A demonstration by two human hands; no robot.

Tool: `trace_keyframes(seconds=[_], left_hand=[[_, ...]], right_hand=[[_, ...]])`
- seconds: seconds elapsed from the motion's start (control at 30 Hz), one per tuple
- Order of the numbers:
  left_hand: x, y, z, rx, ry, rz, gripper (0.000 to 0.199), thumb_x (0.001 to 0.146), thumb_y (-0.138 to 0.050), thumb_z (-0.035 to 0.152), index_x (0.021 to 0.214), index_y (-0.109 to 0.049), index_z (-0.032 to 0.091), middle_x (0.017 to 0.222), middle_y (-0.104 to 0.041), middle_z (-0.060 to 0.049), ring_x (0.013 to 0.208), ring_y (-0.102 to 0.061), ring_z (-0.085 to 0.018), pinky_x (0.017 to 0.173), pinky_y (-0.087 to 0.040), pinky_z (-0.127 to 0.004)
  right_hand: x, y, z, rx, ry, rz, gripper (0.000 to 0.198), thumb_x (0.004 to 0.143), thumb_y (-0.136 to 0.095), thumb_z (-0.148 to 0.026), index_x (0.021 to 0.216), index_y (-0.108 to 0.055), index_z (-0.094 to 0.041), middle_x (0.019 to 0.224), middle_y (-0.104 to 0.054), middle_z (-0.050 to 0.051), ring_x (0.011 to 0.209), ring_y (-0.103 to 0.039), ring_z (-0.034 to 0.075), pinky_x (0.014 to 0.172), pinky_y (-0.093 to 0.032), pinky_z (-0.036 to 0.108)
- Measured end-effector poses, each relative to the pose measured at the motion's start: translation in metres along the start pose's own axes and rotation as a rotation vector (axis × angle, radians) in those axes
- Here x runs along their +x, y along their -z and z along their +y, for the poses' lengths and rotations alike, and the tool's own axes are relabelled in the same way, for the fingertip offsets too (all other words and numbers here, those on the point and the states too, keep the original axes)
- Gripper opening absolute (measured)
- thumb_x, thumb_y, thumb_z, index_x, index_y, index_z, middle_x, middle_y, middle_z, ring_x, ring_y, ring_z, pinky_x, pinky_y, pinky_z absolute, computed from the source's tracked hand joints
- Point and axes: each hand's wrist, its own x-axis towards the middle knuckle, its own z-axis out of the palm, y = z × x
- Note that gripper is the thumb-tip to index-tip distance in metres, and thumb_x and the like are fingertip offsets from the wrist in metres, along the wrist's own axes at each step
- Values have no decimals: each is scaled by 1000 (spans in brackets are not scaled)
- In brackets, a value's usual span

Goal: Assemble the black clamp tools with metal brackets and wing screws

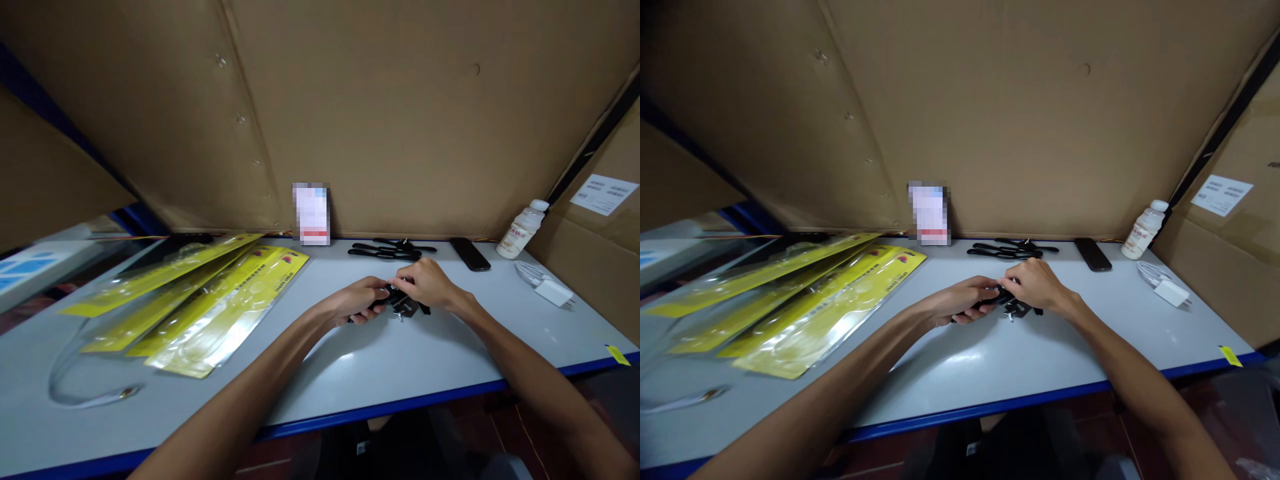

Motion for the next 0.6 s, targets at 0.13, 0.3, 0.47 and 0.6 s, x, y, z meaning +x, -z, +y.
trace_keyframes(seconds=[0.13, 0.3, 0.47, 0.6], left_hand=[[-1, 0, 1, 2, -5, 23, 8, 93, -43, 23, 99, -46, 19, 65, -39, 6, 44, -24, -4, 39, -12, -18], [-4, 2, 4, 50, -74, 61, 14, 94, -43, 27, 104, -47, 19, 64, -37, 7, 45, -22, -6, 41, -10, -19], [-7, 9, 8, 192, -165, 117, 19, 93, -44, 31, 107, -49, 18, 61, -38, 7, 46, -26, -7, 43, -15, -19], [-6, 18, 5, 270, -247, 145, 27, 93, -45, 33, 113, -52, 17, 60, -38, 7, 47, -27, -7, 43, -19, -20]], right_hand=[[0, 0, -4, 147, 11, -15, 40, 93, -53, -33, 58, -62, -16, 52, -35, -6, 54, -27, 9, 55, -21, 26], [1, 3, -3, 259, 23, 151, 43, 96, -50, -37, 61, -64, -16, 53, -38, -5, 54, -32, 9, 55, -24, 25], [1, 1, 10, 118, -17, 427, 35, 96, -51, -35, 74, -70, -17, 58, -54, -2, 55, -41, 10, 58, -30, 26], [-1, -6, 12, 3, 80, 374, 21, 94, -55, -30, 88, -71, -18, 67, -64, -1, 58, -50, 11, 61, -33, 25]])
